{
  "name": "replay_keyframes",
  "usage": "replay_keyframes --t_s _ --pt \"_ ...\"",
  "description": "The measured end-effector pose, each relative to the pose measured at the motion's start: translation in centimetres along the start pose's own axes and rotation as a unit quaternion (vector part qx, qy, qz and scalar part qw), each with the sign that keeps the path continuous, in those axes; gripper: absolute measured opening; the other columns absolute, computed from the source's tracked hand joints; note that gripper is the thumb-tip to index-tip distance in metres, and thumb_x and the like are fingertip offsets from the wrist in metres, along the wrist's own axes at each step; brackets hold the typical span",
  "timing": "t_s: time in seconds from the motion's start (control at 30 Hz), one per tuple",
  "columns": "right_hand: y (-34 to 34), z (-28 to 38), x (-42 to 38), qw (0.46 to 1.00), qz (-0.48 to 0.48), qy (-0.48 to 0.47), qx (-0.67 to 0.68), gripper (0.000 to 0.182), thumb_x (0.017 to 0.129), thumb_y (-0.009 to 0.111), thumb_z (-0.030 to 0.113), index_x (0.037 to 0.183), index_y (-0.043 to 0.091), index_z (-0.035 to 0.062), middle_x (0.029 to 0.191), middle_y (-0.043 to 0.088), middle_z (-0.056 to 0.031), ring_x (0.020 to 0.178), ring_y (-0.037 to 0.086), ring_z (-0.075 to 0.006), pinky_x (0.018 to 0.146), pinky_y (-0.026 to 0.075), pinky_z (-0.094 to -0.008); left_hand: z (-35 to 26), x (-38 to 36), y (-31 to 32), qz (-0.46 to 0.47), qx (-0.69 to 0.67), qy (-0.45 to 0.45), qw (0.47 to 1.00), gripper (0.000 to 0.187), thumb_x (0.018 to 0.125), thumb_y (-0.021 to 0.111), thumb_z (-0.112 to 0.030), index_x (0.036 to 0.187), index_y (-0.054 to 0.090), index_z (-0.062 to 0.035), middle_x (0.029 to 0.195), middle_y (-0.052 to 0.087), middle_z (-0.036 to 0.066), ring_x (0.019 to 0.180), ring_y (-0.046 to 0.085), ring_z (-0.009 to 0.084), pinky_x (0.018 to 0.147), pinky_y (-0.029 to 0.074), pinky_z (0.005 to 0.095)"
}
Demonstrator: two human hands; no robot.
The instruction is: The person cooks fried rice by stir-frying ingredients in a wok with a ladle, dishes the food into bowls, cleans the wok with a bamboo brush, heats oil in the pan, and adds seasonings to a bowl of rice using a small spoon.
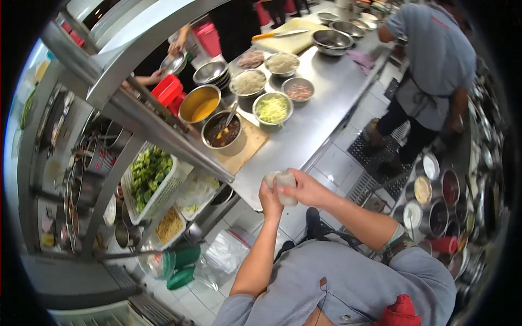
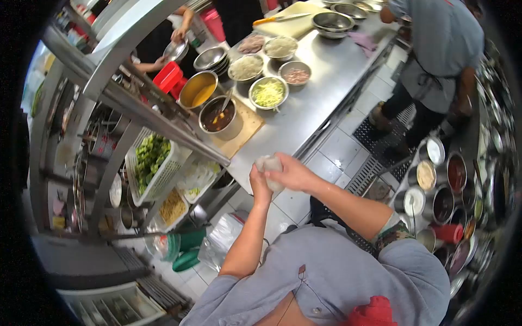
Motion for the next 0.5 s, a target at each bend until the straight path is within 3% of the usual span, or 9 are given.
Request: replay_keyframes --t_s 0.1,0.17,0.23,0.3,0.33,0.37,0.43,0.47,0.5 --pt "0.6 1.8 -5.8 0.994 -0.038 0.013 0.098 0.037 0.087 0.069 0.018 0.115 0.056 -0.0024 0.100 0.063 -0.0072 0.094 0.058 -0.0146 0.085 0.049 -0.0307 0.4 -2.9 0.9 0.114 -0.007 -0.038 0.993 0.035 0.102 0.049 -0.030 0.114 0.061 0.0004 0.105 0.068 0.014 0.096 0.066 0.0259 0.083 0.051 0.0358" --pt "1.1 2.5 -9.6 0.994 -0.071 0.008 0.084 0.039 0.089 0.069 0.019 0.118 0.055 -0.0017 0.107 0.063 -0.0057 0.095 0.058 -0.0128 0.084 0.049 -0.0295 1.3 -6.4 2.5 0.199 -0.183 -0.119 0.955 0.042 0.102 0.049 -0.037 0.124 0.056 -0.0015 0.115 0.064 0.013 0.105 0.063 0.0259 0.089 0.049 0.0363" --pt "1.4 2.9 -13.2 0.994 -0.103 0.004 0.030 0.039 0.092 0.068 0.020 0.123 0.053 0.0012 0.113 0.060 -0.0042 0.095 0.055 -0.0102 0.084 0.048 -0.0279 -0.3 -9.0 4.2 0.300 -0.337 -0.177 0.875 0.055 0.100 0.048 -0.047 0.132 0.050 -0.0026 0.124 0.059 0.012 0.113 0.059 0.0255 0.094 0.048 0.0384" --pt "2.1 3.7 -16.8 0.989 -0.053 0.021 0.134 0.053 0.094 0.065 0.025 0.137 0.044 0.0021 0.124 0.057 -0.0065 0.103 0.056 -0.0129 0.089 0.047 -0.0306 -4.3 -12.8 4.9 0.413 -0.461 -0.236 0.749 0.071 0.096 0.046 -0.060 0.137 0.044 -0.0031 0.132 0.053 0.013 0.120 0.053 0.0248 0.098 0.046 0.0420" --pt "1.8 4.1 -19.0 0.982 -0.033 0.027 0.186 0.060 0.096 0.064 0.027 0.144 0.039 0.0025 0.129 0.055 -0.0077 0.107 0.056 -0.0143 0.092 0.047 -0.0319 -4.3 -14.5 5.9 0.456 -0.452 -0.269 0.718 0.087 0.088 0.043 -0.074 0.142 0.040 -0.0058 0.138 0.049 0.012 0.126 0.050 0.0264 0.100 0.044 0.0476" --pt "0.3 5.5 -22.0 0.991 -0.072 -0.048 0.103 0.085 0.093 0.062 0.047 0.154 0.021 0.0054 0.145 0.043 -0.0121 0.126 0.049 -0.0216 0.104 0.040 -0.0386 -5.6 -15.8 6.6 0.459 -0.462 -0.279 0.705 0.096 0.082 0.042 -0.082 0.145 0.037 -0.0096 0.139 0.049 0.011 0.128 0.048 0.0274 0.104 0.042 0.0490" --pt "-1.8 14.3 -28.0 0.929 -0.176 -0.261 0.197 0.132 0.066 0.056 0.088 0.157 0.002 0.0091 0.162 0.011 -0.0149 0.147 0.023 -0.0312 0.117 0.023 -0.0467 -7.3 -18.8 8.4 0.489 -0.503 -0.302 0.645 0.100 0.078 0.042 -0.085 0.146 0.036 -0.0121 0.141 0.047 0.010 0.131 0.046 0.0274 0.108 0.040 0.0495" --pt "-1.6 14.4 -29.6 0.916 -0.217 -0.264 0.210 0.133 0.066 0.054 0.089 0.156 0.000 0.0086 0.162 0.008 -0.0159 0.148 0.019 -0.0316 0.118 0.019 -0.0470 -8.5 -20.6 9.3 0.534 -0.518 -0.304 0.595 0.101 0.077 0.045 -0.084 0.148 0.033 -0.0122 0.144 0.045 0.010 0.133 0.044 0.0283 0.110 0.038 0.0493" --pt "-1.2 14.5 -31.1 0.901 -0.256 -0.271 0.220 0.134 0.065 0.053 0.090 0.156 -0.002 0.0082 0.162 0.005 -0.0169 0.148 0.015 -0.0321 0.119 0.015 -0.0472 -10.1 -22.3 9.8 0.549 -0.509 -0.292 0.596 0.101 0.078 0.046 -0.083 0.148 0.032 -0.0119 0.144 0.044 0.010 0.134 0.043 0.0284 0.110 0.038 0.0488"
Point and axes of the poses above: each hand's wrist, its own x-axis towards the middle knuckle, its own y-axis out of the palm, z = x × y, the point moved 9 cm from there along x, towards the middle knuckle
